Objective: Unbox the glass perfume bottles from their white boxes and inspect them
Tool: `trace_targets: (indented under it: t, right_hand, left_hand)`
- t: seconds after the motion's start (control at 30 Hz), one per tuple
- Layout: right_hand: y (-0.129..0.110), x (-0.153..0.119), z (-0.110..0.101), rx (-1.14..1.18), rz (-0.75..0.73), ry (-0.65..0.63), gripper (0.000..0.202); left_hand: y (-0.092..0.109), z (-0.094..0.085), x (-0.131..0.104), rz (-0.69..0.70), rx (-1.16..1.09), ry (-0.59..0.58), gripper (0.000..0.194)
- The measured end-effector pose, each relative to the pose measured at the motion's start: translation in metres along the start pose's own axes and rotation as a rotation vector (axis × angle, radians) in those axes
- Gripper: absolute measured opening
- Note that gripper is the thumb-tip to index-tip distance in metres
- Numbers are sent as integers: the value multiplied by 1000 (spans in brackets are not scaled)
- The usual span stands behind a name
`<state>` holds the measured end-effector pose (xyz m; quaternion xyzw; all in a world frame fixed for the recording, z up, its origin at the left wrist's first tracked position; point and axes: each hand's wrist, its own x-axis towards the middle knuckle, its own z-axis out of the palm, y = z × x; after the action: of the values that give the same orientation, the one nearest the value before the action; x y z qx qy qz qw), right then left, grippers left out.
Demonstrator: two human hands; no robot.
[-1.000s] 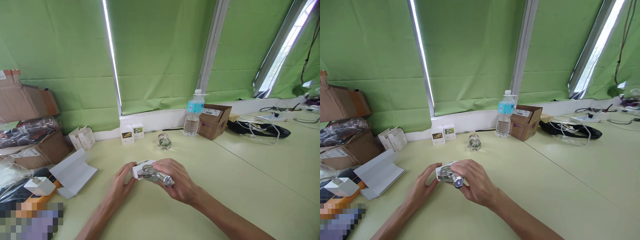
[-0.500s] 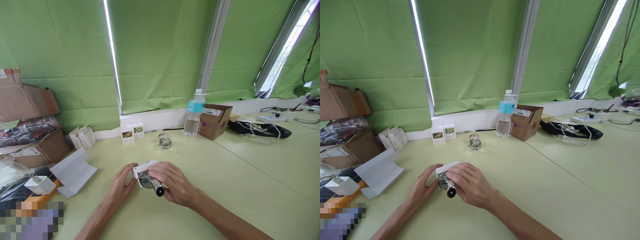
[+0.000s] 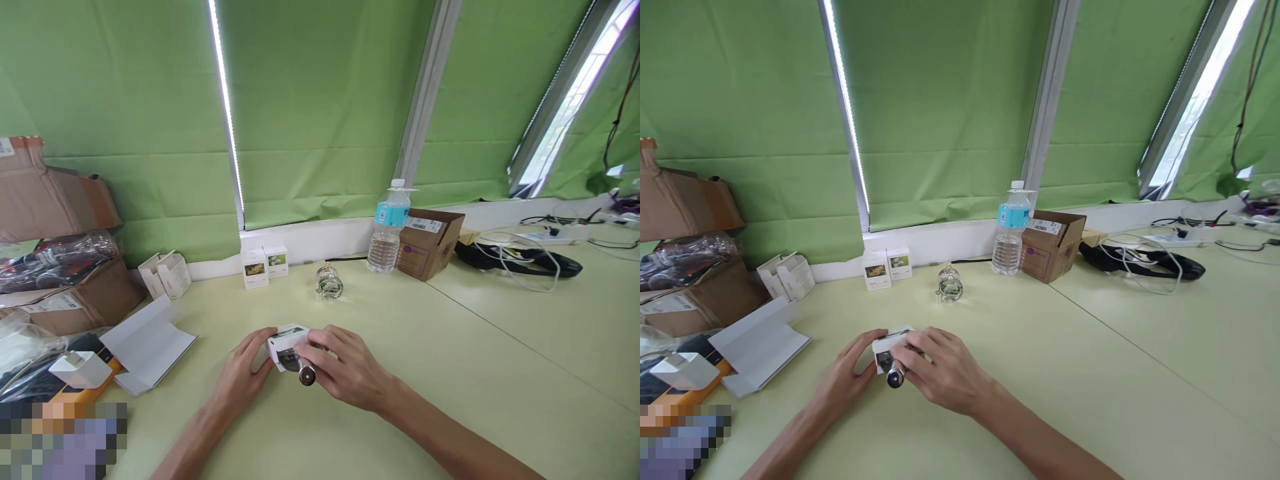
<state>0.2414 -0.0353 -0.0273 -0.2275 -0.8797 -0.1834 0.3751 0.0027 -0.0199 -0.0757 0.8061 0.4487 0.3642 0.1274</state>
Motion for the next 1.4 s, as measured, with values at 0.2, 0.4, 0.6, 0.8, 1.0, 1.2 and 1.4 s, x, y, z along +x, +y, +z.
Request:
trace_targets:
  t: [0.2, 0.4, 0.6, 0.8, 1.0, 1.2, 1.4]
  right_hand:
    - [0, -2, 1, 36, 45, -59, 30]
    - [-3, 1, 1, 77, 48, -82, 26]
    - [-2, 1, 1, 115, 57, -71, 22]
    - [-4, 1, 0, 137, 51, -86, 18]
    - [-5, 1, 0, 115, 47, -124, 25]
    - [-5, 1, 3, 106, 24, -143, 28]
    - [-5, 1, 6, 81, 4, -151, 26]
  left_hand:
    - [-2, 1, -1, -3, -15, -14, 44]
    - [-6, 4, -2, 42, -23, -13, 41]
    - [-7, 4, -3, 52, -4, 7, 44]
    - [-4, 3, -1, 60, -19, -8, 45]
    - [-3, 1, -1, 81, -1, 12, 45]
    - [-3, 3, 0, 107, 20, 33, 45]
    - [-3, 3, -1, 125, 31, 15, 41]
